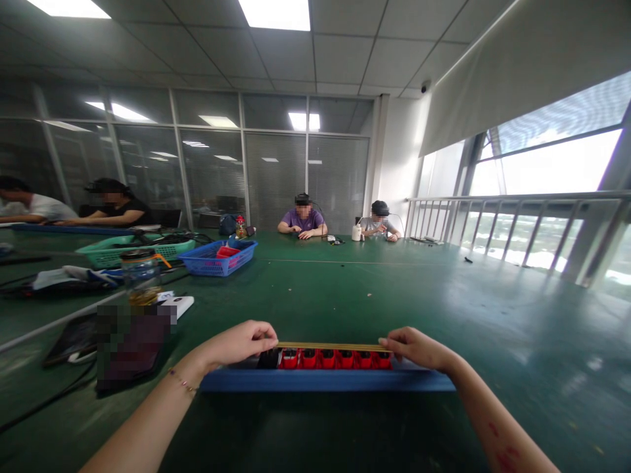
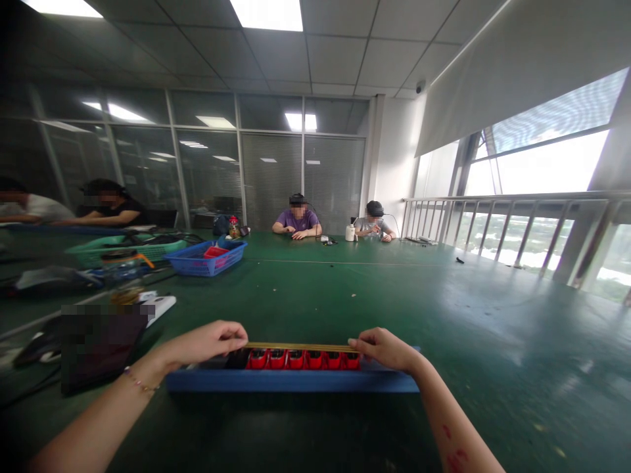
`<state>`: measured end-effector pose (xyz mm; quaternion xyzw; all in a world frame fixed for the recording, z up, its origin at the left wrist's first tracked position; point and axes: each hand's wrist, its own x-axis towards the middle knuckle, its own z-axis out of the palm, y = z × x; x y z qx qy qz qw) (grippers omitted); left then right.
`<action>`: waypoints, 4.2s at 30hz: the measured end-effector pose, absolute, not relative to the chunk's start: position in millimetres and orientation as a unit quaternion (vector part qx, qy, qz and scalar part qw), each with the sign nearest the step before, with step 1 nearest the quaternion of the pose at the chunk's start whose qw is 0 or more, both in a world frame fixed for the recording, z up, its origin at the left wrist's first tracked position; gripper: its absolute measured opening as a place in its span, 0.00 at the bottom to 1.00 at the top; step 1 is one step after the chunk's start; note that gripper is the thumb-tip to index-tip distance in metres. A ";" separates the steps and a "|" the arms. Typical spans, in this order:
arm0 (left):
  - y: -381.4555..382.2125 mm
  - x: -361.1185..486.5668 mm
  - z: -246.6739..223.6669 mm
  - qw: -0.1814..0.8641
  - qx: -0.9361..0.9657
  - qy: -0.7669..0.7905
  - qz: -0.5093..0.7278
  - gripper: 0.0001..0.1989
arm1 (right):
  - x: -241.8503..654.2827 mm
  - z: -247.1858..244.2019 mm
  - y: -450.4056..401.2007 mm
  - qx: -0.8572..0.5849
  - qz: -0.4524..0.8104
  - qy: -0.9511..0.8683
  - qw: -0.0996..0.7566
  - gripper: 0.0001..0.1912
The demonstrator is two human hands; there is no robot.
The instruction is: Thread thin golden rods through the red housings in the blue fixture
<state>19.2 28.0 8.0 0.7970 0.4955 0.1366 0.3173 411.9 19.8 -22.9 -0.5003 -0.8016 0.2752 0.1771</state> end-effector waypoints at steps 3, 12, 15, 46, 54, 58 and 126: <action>28.4 19.1 8.0 0.323 0.797 0.491 0.139 0.21 | 410.6 -22.0 19.4 -0.500 0.272 -0.802 0.183 0.26; 29.4 17.2 6.8 0.332 0.797 0.484 0.143 0.21 | 410.7 -11.9 20.0 -0.519 0.203 -0.764 0.326 0.24; 29.4 16.6 7.3 0.335 0.795 0.486 0.141 0.22 | 422.1 -11.7 23.0 -0.543 0.208 -0.719 0.381 0.25; 24.6 4.9 24.9 0.210 0.835 0.487 0.146 0.16 | 400.1 -49.2 92.5 -0.540 0.102 -0.827 0.122 0.16; 16.5 12.7 41.0 0.085 0.835 0.509 0.190 0.13 | 400.6 -47.4 89.3 -0.568 0.075 -0.811 0.119 0.15; 21.9 5.3 50.5 0.051 0.826 0.510 0.236 0.13 | 403.4 -48.6 89.7 -0.556 0.090 -0.818 0.119 0.15; 25.8 2.5 31.3 0.124 0.857 0.497 0.059 0.09 | 398.2 -55.3 98.2 -0.547 0.048 -0.827 0.116 0.10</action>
